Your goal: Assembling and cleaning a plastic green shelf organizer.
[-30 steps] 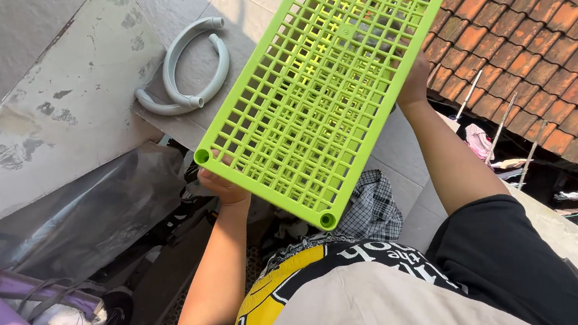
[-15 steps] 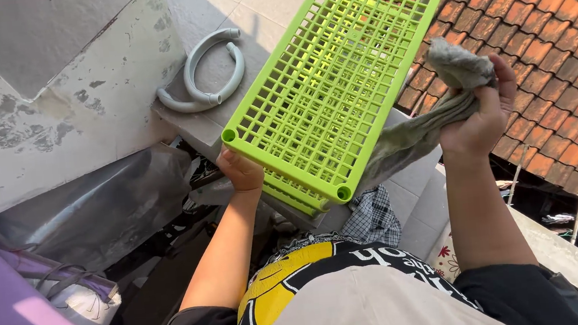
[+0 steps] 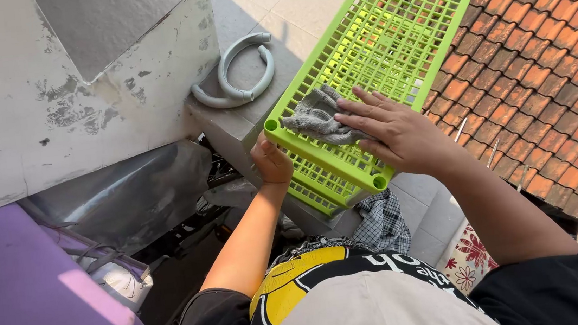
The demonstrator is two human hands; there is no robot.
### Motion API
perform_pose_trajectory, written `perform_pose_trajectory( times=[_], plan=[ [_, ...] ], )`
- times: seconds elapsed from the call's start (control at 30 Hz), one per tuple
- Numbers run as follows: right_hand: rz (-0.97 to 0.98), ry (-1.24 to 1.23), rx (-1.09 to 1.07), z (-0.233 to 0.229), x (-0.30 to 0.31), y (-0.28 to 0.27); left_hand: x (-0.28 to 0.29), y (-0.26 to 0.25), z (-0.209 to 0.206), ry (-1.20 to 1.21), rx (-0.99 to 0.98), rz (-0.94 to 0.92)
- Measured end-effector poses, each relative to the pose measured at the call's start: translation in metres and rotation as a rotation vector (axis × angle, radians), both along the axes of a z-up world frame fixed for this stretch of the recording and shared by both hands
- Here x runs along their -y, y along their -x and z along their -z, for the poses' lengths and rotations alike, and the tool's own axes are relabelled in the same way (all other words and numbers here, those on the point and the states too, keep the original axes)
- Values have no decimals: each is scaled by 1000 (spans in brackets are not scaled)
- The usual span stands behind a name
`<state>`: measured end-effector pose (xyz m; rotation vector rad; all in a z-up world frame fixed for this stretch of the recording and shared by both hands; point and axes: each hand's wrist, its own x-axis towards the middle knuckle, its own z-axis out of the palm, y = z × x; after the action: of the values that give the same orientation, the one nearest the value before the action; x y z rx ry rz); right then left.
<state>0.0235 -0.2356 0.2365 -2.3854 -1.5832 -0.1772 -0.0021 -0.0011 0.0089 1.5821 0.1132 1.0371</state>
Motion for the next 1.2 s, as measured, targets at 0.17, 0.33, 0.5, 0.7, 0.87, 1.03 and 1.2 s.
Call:
perform_pose_trajectory(
  times=[0.17, 0.33, 0.5, 0.7, 0.87, 1.03, 1.2],
  plan=[
    [-180, 75, -148, 1, -34, 11, -3, 0, -8, -88, 56, -13],
    [-140, 57, -122, -2, -75, -2, 0, 1, 1, -6, -3, 22],
    [-285, 8, -59, 13, -103, 4, 7, 19, -83, -114, 339, 79],
    [-23, -58, -101, 23, -80, -47, -6, -16, 65, 68, -72, 31],
    [5, -70, -129, 13, -40, 16, 0, 6, -13, 16, 90, 62],
    [101, -313, -212, 31, 24, 20, -4, -8, 34, 129, 32, 97],
    [320, -878, -19, 104, 64, -21, -3, 2, 0, 18, 35, 26]
  ],
)
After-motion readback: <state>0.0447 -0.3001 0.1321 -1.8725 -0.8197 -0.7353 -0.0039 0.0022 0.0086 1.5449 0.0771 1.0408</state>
